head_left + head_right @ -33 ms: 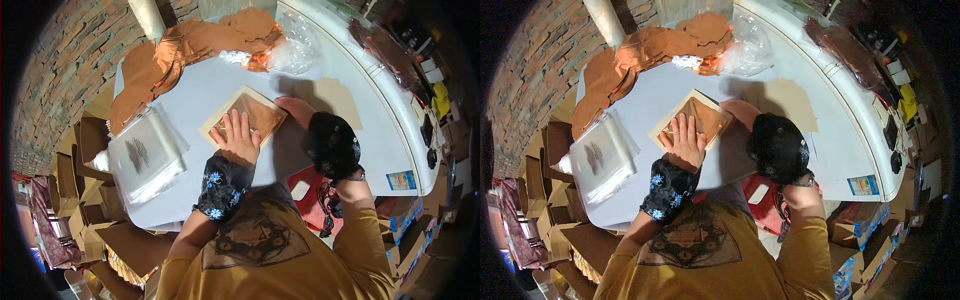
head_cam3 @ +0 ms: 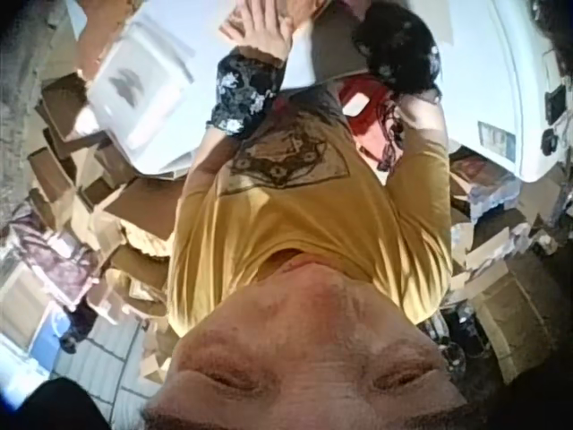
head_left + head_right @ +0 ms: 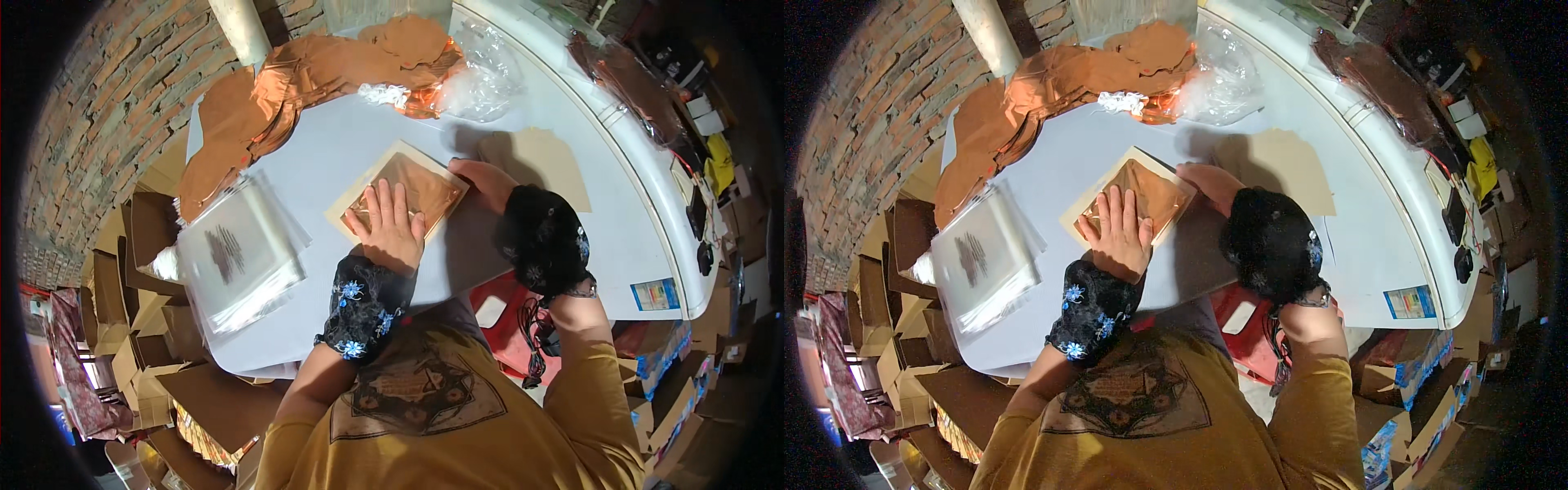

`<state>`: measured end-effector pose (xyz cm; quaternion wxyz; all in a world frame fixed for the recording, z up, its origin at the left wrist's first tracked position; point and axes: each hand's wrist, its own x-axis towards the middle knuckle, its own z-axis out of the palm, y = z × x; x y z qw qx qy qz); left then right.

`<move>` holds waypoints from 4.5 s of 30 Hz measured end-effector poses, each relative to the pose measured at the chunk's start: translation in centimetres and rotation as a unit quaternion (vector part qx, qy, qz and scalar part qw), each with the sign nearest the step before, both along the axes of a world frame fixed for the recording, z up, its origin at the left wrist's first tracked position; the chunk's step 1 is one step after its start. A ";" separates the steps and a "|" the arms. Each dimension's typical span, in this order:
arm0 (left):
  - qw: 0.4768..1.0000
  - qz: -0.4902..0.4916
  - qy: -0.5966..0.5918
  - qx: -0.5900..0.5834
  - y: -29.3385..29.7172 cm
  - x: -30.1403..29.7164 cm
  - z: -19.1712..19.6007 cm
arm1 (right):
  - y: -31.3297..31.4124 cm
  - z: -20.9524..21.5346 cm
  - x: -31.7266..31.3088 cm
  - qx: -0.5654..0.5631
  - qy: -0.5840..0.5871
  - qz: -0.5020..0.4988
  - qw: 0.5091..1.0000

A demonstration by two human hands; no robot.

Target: The person folds copper foil sheets by hand and places them into clear plastic bags.

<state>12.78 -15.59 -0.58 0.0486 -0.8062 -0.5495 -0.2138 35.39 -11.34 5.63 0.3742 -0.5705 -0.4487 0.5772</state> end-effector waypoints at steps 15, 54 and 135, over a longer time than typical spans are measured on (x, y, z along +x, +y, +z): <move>1.000 0.003 0.003 -0.013 0.1 0.3 0.1 | -6.4 -2.7 -7.5 0.003 0.180 -0.183 0.966; 0.968 -0.149 -0.195 -0.053 2.6 -11.7 3.8 | -6.4 -4.8 -6.8 -0.055 0.268 -0.192 0.942; 0.683 -0.108 -0.695 -0.195 5.5 -12.6 7.5 | 2.7 4.1 -9.2 0.555 -0.229 0.015 0.800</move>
